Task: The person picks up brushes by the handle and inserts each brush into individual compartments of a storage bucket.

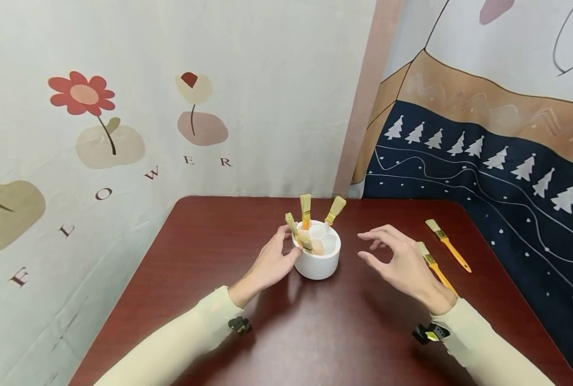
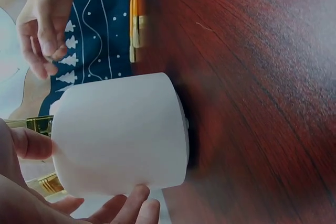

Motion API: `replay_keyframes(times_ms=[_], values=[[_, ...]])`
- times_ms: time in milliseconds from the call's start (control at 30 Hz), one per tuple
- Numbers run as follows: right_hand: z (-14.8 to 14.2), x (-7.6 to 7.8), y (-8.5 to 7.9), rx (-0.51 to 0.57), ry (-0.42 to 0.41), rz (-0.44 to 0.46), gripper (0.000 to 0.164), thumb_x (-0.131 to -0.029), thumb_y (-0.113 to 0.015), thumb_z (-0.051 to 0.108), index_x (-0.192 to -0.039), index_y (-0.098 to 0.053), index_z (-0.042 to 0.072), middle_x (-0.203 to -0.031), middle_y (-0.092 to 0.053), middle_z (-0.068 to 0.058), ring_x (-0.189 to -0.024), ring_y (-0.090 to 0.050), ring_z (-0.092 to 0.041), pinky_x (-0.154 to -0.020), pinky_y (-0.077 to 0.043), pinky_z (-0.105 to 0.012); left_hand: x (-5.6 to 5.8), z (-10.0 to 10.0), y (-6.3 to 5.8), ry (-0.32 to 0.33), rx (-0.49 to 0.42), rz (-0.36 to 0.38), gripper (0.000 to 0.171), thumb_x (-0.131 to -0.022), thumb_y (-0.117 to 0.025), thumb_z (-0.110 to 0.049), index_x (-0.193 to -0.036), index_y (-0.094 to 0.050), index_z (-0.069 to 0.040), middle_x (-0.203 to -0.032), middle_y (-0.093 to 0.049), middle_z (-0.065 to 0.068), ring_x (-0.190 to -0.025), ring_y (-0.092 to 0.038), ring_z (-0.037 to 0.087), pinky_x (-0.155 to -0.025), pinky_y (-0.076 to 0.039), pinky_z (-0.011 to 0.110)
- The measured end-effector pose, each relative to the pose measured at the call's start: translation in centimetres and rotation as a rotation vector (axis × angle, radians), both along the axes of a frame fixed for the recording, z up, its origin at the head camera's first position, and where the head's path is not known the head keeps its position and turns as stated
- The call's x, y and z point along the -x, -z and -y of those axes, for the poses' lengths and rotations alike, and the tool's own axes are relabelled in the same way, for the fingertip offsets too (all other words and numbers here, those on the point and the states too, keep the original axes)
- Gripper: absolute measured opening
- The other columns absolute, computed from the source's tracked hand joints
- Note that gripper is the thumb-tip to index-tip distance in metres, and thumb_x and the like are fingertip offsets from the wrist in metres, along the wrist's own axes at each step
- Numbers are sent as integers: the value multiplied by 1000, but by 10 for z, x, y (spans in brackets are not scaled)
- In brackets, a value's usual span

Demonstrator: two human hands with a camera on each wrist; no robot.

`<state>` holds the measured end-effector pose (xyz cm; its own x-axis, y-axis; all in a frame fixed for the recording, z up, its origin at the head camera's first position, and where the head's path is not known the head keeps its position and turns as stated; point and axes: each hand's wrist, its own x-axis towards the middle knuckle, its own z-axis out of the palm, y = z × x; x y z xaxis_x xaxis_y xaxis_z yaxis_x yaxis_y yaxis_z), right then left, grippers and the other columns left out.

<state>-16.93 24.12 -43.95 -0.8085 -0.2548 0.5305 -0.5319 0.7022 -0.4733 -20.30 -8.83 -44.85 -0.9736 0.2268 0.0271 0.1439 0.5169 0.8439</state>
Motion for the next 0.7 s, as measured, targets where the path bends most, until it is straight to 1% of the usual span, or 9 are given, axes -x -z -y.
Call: replay_keyframes(times_ms=[100, 167, 300, 400, 600, 700], values=[[-10, 0, 2, -10, 18, 4, 50, -90, -101, 9, -136, -84, 20, -125, -82, 1, -96, -76, -16, -91, -54, -6, 2, 1, 0, 1, 26, -6, 65, -110, -65, -30, -172, -51, -19, -164, -69, 13, -140, -76, 38, -118, -61, 60], [-17, -1, 4, -10, 29, -2, 49, -90, -101, 9, -136, -84, 19, -124, -82, 1, -96, -77, -19, -91, -53, -5, 4, 2, 0, 2, 38, -6, 66, -110, -64, -32, -174, -50, -20, -165, -69, 12, -147, -72, 40, -123, -56, 63], [-31, -2, 6, -15, 55, -15, 49, -90, -100, 8, -135, -85, 18, -122, -83, -1, -94, -75, -18, -90, -52, -5, 8, 2, 2, 4, 50, -2, 65, -112, -63, -35, -175, -51, -23, -168, -68, 11, -160, -61, 41, -131, -48, 68], [-40, -1, 7, -23, 74, -24, 49, -89, -101, 8, -135, -85, 17, -121, -83, -2, -93, -75, -18, -89, -52, -6, 10, 3, 1, 3, 52, -2, 63, -114, -62, -36, -175, -52, -25, -169, -67, 10, -162, -60, 40, -131, -48, 67], [-55, -1, 10, -43, 119, -33, 49, -89, -102, 10, -134, -85, 16, -118, -83, -3, -92, -75, -19, -89, -49, -4, 12, 4, 2, 9, 31, -21, 64, -114, -63, -34, -176, -51, -24, -170, -67, 11, -159, -63, 39, -130, -50, 66], [-63, -1, 11, -50, 139, -34, 49, -88, -102, 10, -134, -86, 16, -117, -83, -4, -91, -74, -15, -88, -49, -5, 12, 5, 4, 6, 17, -40, 65, -114, -65, -32, -176, -50, -23, -169, -68, 10, -160, -62, 38, -129, -51, 65]])
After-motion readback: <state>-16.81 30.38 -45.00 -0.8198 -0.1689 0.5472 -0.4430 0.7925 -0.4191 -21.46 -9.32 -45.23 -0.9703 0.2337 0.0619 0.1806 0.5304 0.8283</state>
